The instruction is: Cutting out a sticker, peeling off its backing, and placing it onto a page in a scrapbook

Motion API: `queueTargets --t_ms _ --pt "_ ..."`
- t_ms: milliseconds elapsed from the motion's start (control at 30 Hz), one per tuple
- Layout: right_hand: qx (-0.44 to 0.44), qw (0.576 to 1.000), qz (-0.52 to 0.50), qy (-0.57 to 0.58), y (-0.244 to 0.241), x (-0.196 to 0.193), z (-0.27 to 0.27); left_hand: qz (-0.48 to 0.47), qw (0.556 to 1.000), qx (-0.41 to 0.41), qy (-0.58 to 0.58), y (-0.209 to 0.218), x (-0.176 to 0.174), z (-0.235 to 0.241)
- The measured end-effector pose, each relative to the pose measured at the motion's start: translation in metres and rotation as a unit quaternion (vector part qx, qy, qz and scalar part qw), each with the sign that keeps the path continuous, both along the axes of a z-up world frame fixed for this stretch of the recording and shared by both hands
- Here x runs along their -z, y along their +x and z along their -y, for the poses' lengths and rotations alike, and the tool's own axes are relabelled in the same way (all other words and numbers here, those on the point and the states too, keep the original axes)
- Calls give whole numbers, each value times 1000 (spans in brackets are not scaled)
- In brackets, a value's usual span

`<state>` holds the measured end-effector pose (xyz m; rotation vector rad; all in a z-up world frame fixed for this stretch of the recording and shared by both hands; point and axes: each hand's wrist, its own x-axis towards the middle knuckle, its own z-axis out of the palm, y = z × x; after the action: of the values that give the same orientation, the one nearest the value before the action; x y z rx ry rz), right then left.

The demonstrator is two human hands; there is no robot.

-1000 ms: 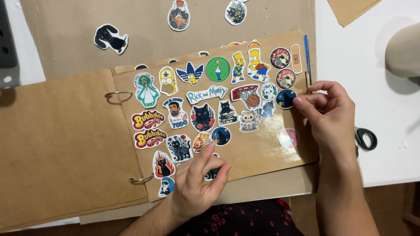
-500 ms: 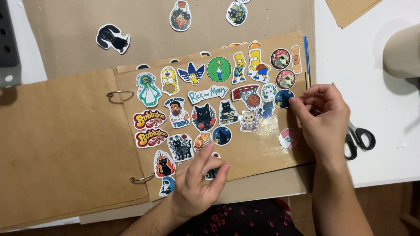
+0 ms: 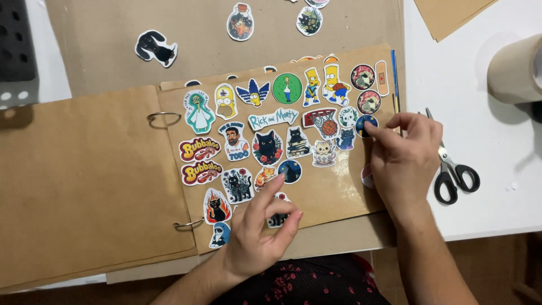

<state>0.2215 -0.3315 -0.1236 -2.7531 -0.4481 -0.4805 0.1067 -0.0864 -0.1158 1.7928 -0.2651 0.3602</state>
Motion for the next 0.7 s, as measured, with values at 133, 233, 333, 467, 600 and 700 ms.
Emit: queueTargets --t_ms 133,233,333,467,600,700 --pt "-29 997 2 -74 3 -10 0 -246 925 92 -275 5 -27 -11" --pt "-61 983 40 -168 5 -14 0 -294 811 195 -466 1 -34 -17" --pt "-53 983 48 -168 -11 -34 -16 -269 772 230 -527 -16 -42 -17" --pt "-56 943 -138 299 -67 -77 -51 -260 769 245 -531 -43 -50 -19" --pt "-84 829 -306 460 -106 -91 -60 -233 795 266 -492 -58 -58 -24" --pt "-144 866 -247 410 -107 -116 -64 -236 830 253 -437 -65 -74 -28"
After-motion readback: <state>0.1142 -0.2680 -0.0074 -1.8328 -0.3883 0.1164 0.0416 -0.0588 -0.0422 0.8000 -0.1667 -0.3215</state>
